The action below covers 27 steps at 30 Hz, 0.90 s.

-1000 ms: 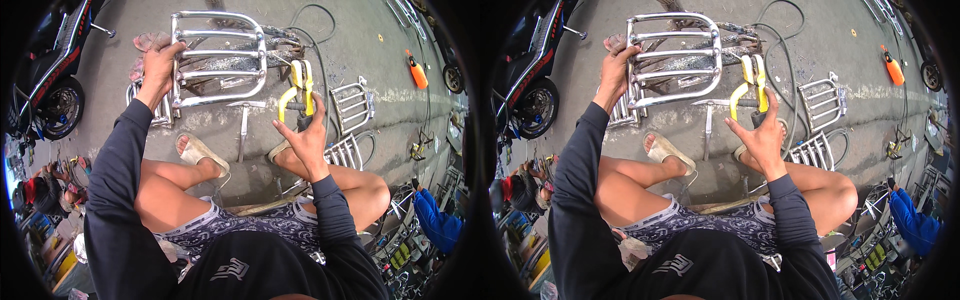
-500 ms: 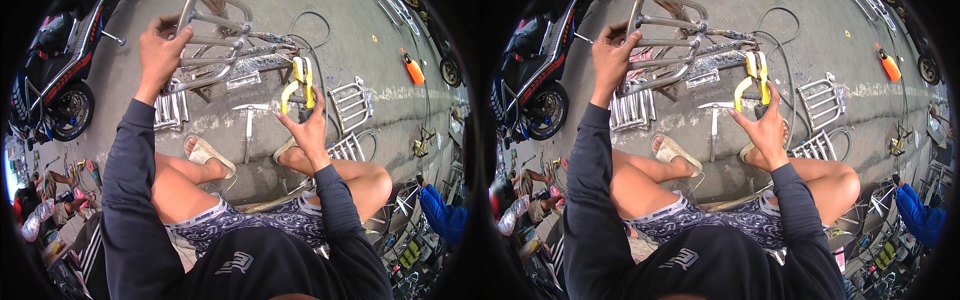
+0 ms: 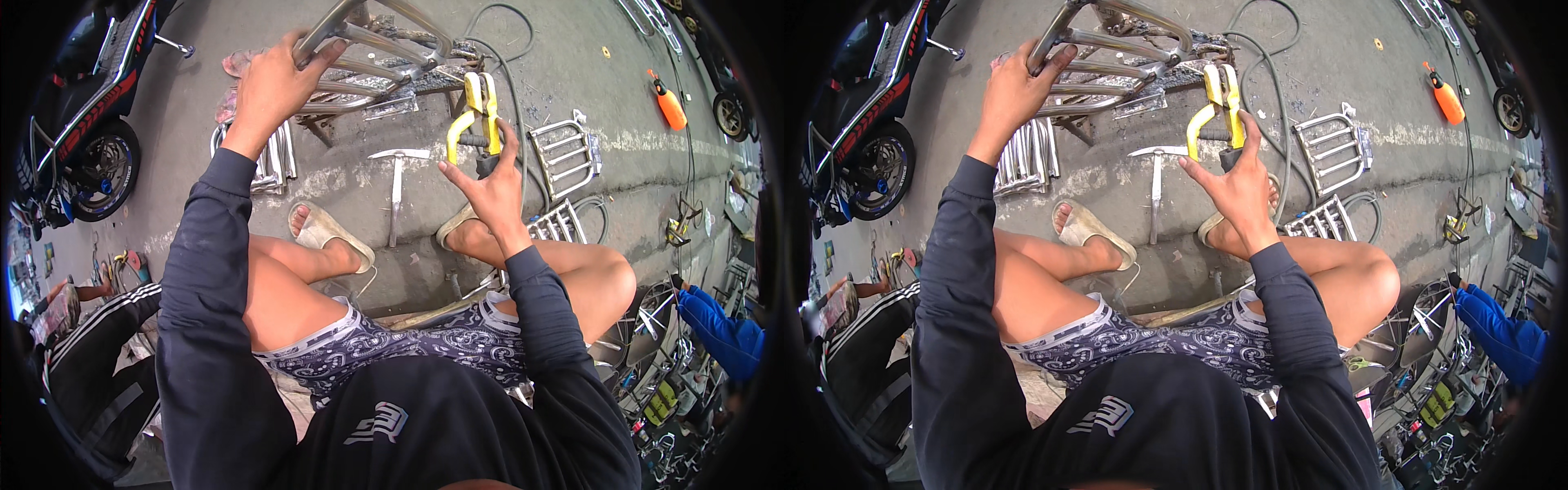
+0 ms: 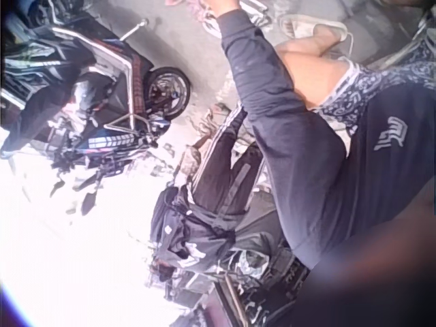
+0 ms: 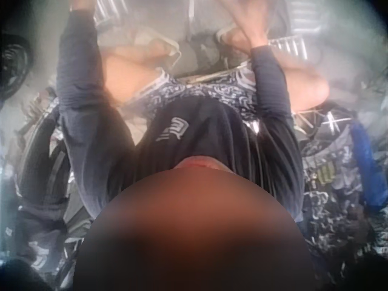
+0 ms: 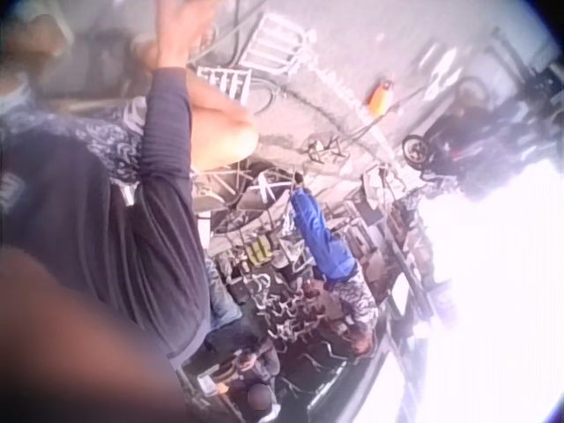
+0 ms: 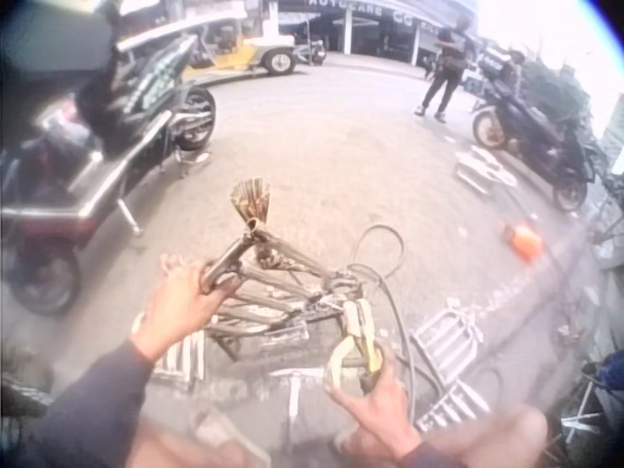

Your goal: The person sits on the ground and uses a handheld welding torch to join metal bars on a tubular frame. They repeatedly position the torch, create welds along the joints, and adjust the frame as needed.

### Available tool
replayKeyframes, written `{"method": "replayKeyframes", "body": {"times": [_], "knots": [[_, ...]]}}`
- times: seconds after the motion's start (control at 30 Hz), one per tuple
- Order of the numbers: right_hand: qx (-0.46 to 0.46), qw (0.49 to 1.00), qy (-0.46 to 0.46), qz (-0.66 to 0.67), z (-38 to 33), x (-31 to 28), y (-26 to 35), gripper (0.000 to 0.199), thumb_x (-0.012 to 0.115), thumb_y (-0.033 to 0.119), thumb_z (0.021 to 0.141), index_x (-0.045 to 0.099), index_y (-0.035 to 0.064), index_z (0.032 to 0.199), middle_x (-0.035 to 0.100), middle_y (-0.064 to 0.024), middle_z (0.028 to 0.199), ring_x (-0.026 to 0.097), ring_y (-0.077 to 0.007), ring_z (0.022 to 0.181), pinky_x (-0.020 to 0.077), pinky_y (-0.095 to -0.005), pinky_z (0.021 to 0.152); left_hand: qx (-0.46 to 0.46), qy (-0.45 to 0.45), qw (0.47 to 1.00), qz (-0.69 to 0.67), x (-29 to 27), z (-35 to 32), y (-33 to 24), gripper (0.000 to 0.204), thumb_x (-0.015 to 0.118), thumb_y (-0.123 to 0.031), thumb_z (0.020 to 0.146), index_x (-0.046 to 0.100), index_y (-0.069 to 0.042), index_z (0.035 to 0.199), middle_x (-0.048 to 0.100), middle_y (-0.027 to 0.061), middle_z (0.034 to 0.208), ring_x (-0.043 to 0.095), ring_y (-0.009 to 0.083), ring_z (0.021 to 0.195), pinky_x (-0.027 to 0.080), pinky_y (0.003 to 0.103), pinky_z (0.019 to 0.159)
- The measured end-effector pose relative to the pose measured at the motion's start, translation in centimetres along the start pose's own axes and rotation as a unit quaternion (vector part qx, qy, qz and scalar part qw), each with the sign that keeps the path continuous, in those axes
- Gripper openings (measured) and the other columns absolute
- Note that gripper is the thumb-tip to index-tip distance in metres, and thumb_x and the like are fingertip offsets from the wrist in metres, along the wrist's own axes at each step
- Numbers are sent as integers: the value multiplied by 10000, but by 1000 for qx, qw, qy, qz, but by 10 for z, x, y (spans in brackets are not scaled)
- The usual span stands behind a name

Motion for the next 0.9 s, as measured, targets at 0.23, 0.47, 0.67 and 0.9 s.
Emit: {"method": "replayKeyframes", "body": {"times": [0.23,0.47,0.67,0.9], "knots": [[-32,999,-4,-18,-1,4,-4,1142,964,511,812,269,134,1636,740,-334,1171,764,-524,1022,603,-544,894,-7,98,994,-58,10,3,5,701,856,-669,865,811,4,1057,772,148,731,779,306,693,599,417,688],[-2,999,28,-31,4,15,-20,1140,988,498,791,285,140,1614,766,-274,1098,786,-441,955,620,-495,856,-31,57,995,-81,12,-4,33,631,871,-648,859,853,-31,990,816,95,794,786,251,848,490,394,1040],[-42,997,12,-59,8,21,-12,1152,1014,446,773,293,128,1613,760,-273,1128,792,-407,977,627,-470,861,-20,54,992,-114,19,-10,31,582,900,-599,850,860,-36,990,821,106,798,789,230,765,552,410,960],[-46,997,18,-56,10,18,-6,1136,998,456,783,290,140,1615,754,-276,1158,788,-416,950,626,-484,818,-25,56,991,-117,17,-10,29,551,918,-528,849,837,-13,1026,820,95,789,768,198,726,567,367,868]]}}
Point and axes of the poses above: each hand's wrist, its own z-axis towards the middle knuckle, its own x-axis out of the palm, y = z × x, the point moved 10 cm from there along z, towards the middle knuckle
